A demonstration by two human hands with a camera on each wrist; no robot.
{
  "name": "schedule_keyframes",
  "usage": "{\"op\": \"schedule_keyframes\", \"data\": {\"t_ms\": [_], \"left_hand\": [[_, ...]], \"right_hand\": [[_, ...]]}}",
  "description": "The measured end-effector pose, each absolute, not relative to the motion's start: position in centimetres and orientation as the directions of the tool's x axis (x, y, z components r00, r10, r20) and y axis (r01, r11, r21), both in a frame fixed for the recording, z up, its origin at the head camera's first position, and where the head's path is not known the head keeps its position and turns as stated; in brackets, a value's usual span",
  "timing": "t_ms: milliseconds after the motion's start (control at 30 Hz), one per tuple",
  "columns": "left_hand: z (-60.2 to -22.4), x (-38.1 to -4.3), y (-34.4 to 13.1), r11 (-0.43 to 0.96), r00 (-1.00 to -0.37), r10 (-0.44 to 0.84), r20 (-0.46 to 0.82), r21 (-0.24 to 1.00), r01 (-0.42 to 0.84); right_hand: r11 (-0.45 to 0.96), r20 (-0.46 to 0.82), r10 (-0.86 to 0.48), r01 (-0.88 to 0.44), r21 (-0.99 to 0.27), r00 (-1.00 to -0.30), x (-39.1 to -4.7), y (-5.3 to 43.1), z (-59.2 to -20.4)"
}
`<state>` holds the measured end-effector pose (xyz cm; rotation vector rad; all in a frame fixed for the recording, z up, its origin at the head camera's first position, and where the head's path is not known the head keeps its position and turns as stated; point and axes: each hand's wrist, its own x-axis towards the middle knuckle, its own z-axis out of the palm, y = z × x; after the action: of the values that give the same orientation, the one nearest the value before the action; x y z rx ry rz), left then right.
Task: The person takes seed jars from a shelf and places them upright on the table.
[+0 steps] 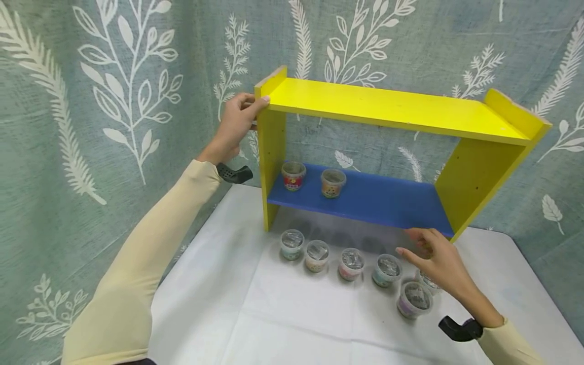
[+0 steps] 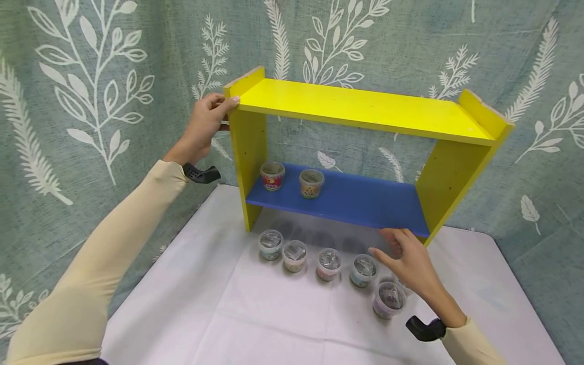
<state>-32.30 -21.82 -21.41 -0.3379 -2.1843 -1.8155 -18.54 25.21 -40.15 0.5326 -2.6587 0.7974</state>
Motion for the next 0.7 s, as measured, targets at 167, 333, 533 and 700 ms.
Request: {"op": "schedule_keyframes", "data": {"t_ms": [167, 333, 533, 700], "left_hand": [[-21.5, -32.6, -21.6, 0.171, -0.936, 0.018, 0.351, 0.922, 0.348], [-21.6, -32.7, -21.5, 0.170, -0.934, 0.015, 0.357, 0.920, 0.354], [-21.3, -32.4, -21.7, 0.179, -0.934, -0.003, 0.357, 0.919, 0.351], [-21.2, -32.3, -21.9, 0.185, -0.936, -0.004, 0.353, 0.920, 0.346]], "right_hand": [[0.746, 0.384, -0.269, -0.443, -0.497, -0.883, -20.1, 24.0, -39.5], [0.696, 0.389, -0.284, -0.467, -0.546, -0.877, -21.8, 22.5, -39.0], [0.662, 0.361, -0.285, -0.455, -0.596, -0.888, -24.2, 20.5, -38.3], [0.646, 0.329, -0.280, -0.430, -0.631, -0.902, -25.8, 18.8, -37.9]]}}
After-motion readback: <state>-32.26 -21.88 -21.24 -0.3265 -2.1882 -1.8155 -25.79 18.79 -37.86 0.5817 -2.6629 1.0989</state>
